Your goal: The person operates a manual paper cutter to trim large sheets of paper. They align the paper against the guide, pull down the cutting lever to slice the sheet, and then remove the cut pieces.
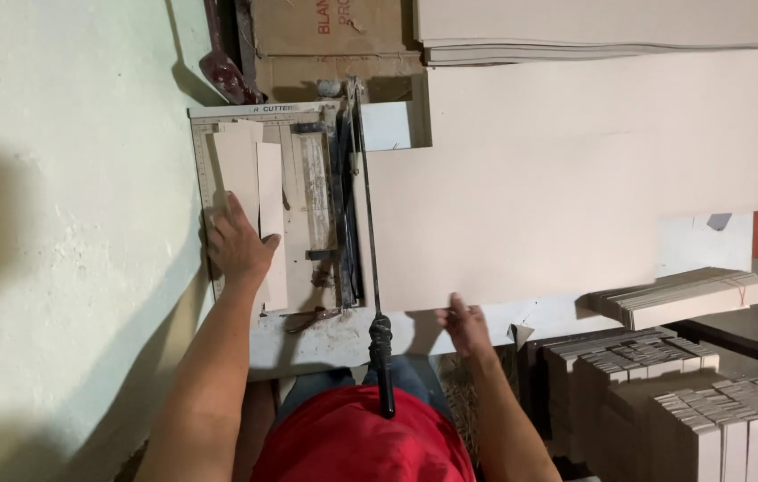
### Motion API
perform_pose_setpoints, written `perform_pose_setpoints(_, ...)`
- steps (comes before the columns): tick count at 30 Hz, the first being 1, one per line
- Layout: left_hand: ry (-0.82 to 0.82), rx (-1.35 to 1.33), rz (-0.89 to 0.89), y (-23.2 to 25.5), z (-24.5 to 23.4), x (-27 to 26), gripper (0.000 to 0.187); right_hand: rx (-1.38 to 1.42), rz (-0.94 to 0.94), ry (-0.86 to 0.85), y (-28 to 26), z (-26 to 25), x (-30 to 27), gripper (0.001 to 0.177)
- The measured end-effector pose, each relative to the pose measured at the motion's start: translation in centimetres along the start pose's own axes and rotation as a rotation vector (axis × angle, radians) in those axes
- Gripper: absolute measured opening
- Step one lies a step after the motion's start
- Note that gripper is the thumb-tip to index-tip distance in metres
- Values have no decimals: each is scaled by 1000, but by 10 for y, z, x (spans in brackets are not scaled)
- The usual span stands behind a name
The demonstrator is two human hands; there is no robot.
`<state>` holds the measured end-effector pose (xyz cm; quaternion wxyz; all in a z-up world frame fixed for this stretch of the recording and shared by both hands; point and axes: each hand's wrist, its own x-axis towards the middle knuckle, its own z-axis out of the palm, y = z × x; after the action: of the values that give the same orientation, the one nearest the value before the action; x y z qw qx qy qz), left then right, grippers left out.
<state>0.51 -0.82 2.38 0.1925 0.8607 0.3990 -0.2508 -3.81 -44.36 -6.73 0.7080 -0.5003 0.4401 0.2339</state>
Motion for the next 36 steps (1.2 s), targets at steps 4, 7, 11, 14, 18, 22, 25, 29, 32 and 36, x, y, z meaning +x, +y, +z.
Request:
perform_pose_setpoints(4, 189, 218, 289, 27, -10, -33, 80, -246, 46, -60, -12, 42, -8, 33)
perform_pose_setpoints(7, 137, 262, 544, 52, 3, -40, 73, -337, 22, -72, -21, 57, -4, 38)
perform_pose_setpoints(11, -246, 319, 546, 86, 38, -35, 108, -418, 35, -81, -24, 61, -6, 38)
perform_pose_setpoints(14, -237, 562, 478, 96, 82, -25, 118, -577, 64, -50, -23, 56, -3, 61)
perform_pose_setpoints(18, -168, 601, 464, 101, 94, -26, 113, -1448, 27, -210, -35, 87, -39, 50)
perform_pose_setpoints(22, -205, 673, 445, 106, 87, -26, 115, -1575, -266, -390, -72, 164, -202, 72)
perform_pose_setpoints(25, -216, 683, 444, 107, 88, -27, 115, -1705, -293, -357, -28, 163, -212, 90)
perform_pose_setpoints(29, -259, 578, 439, 105, 91, -23, 118, -1700, -649, -156, 89, 98, -113, 81)
perform_pose_setpoints(32, -229, 565, 467, 104, 93, -22, 120, -1676, -747, -156, 119, 72, -74, 89)
perform_pose_setpoints(36, -175, 522, 463, 97, 94, -21, 119, -1595, -727, -160, 111, 80, -93, 87)
